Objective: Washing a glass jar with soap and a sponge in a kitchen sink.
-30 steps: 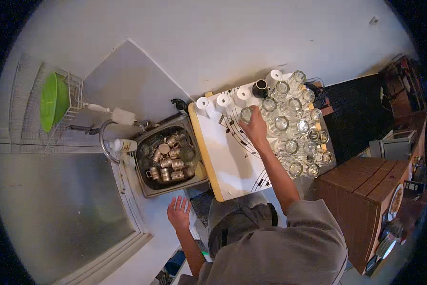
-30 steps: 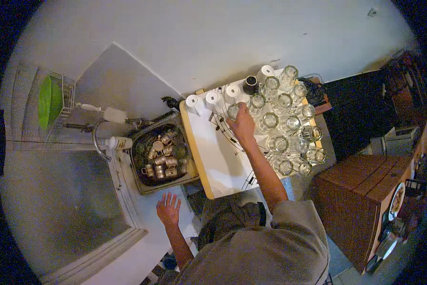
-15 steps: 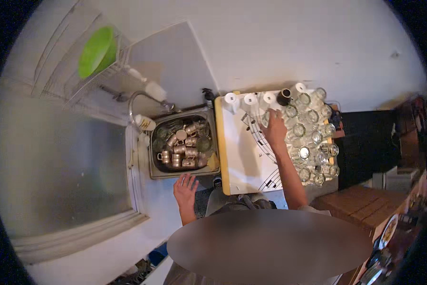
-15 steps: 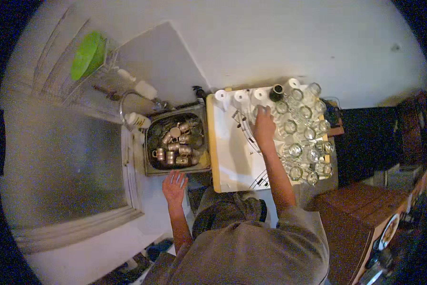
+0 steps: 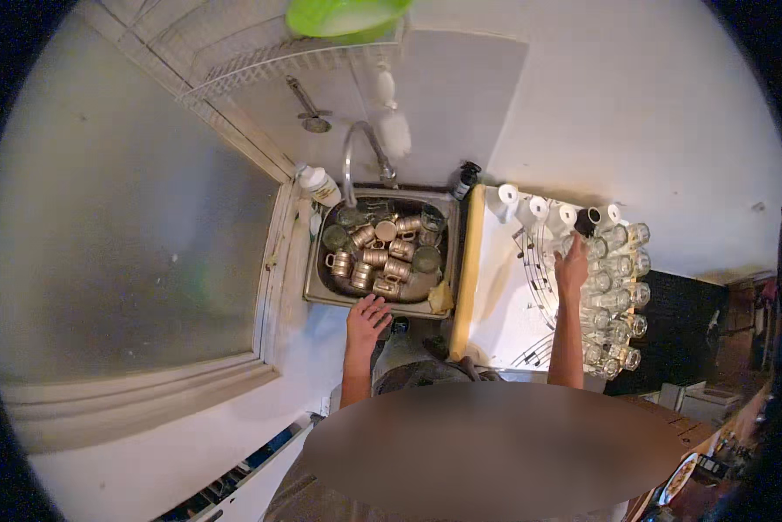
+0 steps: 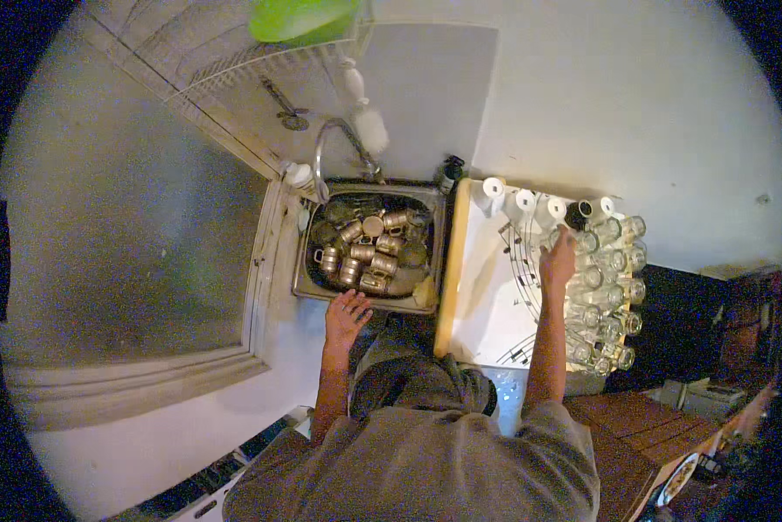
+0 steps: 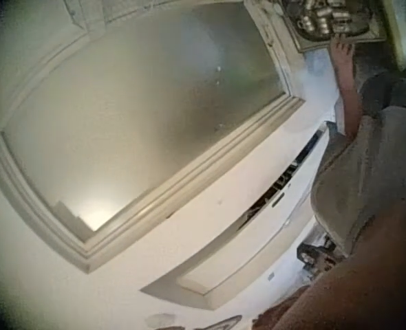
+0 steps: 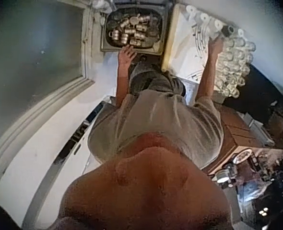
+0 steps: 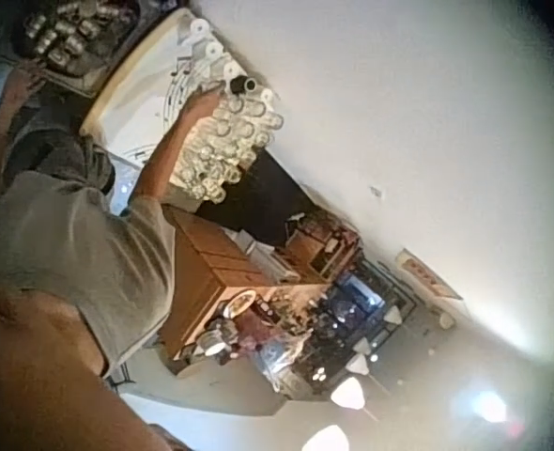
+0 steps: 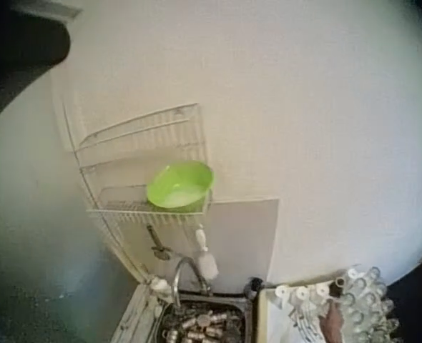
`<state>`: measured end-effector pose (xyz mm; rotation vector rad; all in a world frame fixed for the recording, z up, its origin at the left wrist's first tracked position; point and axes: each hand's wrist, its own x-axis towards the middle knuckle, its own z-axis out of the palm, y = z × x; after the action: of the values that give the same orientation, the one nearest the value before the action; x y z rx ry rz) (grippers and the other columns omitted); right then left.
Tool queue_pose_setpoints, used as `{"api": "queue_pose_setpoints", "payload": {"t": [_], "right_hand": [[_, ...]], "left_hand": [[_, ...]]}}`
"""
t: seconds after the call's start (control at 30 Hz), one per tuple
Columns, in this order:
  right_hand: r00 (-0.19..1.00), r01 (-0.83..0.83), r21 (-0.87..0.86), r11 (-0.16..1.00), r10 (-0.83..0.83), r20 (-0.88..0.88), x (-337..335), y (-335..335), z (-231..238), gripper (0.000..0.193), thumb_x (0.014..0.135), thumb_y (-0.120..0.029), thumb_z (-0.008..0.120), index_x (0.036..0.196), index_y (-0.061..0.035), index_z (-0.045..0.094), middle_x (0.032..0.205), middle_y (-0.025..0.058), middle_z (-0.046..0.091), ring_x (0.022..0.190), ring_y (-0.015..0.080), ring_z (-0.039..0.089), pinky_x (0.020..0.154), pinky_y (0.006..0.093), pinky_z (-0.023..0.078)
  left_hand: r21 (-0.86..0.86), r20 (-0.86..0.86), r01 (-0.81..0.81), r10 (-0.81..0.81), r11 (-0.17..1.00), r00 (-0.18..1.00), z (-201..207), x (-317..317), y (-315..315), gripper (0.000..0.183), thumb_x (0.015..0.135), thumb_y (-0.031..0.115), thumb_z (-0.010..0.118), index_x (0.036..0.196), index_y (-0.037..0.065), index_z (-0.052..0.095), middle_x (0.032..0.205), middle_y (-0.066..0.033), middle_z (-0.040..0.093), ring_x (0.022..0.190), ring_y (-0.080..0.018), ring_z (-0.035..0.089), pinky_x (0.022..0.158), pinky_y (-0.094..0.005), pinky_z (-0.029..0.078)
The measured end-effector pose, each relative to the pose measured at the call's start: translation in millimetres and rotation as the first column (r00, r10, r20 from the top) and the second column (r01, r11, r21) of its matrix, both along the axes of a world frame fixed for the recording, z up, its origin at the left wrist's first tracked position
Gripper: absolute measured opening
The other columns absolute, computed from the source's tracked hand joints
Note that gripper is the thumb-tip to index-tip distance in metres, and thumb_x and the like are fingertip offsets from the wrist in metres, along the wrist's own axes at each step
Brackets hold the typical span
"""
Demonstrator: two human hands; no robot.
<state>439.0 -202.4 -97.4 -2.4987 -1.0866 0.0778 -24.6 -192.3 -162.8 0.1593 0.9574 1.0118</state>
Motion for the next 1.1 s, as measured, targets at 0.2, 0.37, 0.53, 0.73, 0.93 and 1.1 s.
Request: {"api": "queue_pose_setpoints", "payload": {"t": [0.2,0.37,0.53,0.73,0.93,1.1], "right_hand": [[0.872,0.162,-0.188,0.969,-0.052,0.487,-56.2,20.5,1.5,0.072,0.075,-0.026,0.072,0.135,-0.0105,0.035,0.133,0.0246,0.039,0.120,0.0425,0.041,0.092,0.0546,0.038],[0.842,-0.539,0.043,0.841,0.540,-0.007,-138.1,63.6,-10.9,0.065,0.072,-0.017,0.072,0.128,-0.0052,0.041,0.127,0.0190,0.048,0.117,0.0376,0.045,0.099,0.0417,0.038],[0.704,-0.616,0.132,0.777,0.618,-0.349,-211.7,132.2,-61.4,0.065,0.077,-0.019,0.067,0.132,-0.0019,0.037,0.124,0.0226,0.049,0.116,0.0406,0.046,0.099,0.0426,0.039],[0.855,-0.518,-0.146,0.843,0.512,-0.081,-228.4,187.5,-118.8,0.052,0.075,-0.019,0.067,0.121,-0.0065,0.046,0.116,0.0218,0.055,0.110,0.0403,0.051,0.092,0.0462,0.044],[0.903,-0.430,-0.382,0.818,0.379,-0.203,-237.2,222.0,-125.0,0.030,0.077,-0.022,0.062,0.105,-0.0099,0.059,0.097,0.0204,0.063,0.089,0.0397,0.062,0.075,0.0488,0.051],[0.886,-0.460,-0.355,0.814,0.443,-0.134,-215.5,197.0,-151.0,0.019,0.083,-0.023,0.054,0.085,-0.0067,0.062,0.077,0.0207,0.064,0.072,0.0360,0.064,0.064,0.0459,0.052]], "left_hand": [[-0.053,-0.032,0.060,-0.061,0.997,0.998,-30.6,-37.6,50.1,0.043,0.090,0.037,0.050,0.116,0.004,0.053,0.111,-0.0114,0.061,0.099,-0.0258,0.060,0.085,-0.0414,0.049],[-0.060,-0.087,0.135,-0.140,0.989,0.986,-49.4,-60.3,81.4,0.042,0.091,0.039,0.045,0.111,0.004,0.055,0.104,-0.0101,0.064,0.098,-0.0221,0.061,0.080,-0.0359,0.050],[-0.094,-0.091,0.208,-0.217,0.974,0.972,-59.3,-80.9,95.9,0.042,0.092,0.041,0.043,0.109,0.005,0.056,0.105,-0.0096,0.063,0.096,-0.0219,0.062,0.079,-0.0347,0.050],[-0.014,-0.158,0.292,-0.291,0.956,0.944,-70.7,-99.8,106.1,0.041,0.090,0.040,0.047,0.109,0.006,0.057,0.105,-0.0089,0.064,0.091,-0.0201,0.063,0.075,-0.0338,0.050],[-0.232,-0.123,0.314,-0.348,0.921,0.929,-112.9,-142.0,116.4,0.033,0.085,0.034,0.054,0.103,0.008,0.059,0.094,-0.0083,0.067,0.076,-0.0174,0.065,0.062,-0.0294,0.050],[-0.193,-0.323,0.315,-0.364,0.929,0.874,-62.7,-94.8,120.3,0.024,0.083,0.028,0.058,0.091,0.006,0.060,0.083,-0.0062,0.065,0.067,-0.0158,0.063,0.056,-0.0268,0.051]]}}
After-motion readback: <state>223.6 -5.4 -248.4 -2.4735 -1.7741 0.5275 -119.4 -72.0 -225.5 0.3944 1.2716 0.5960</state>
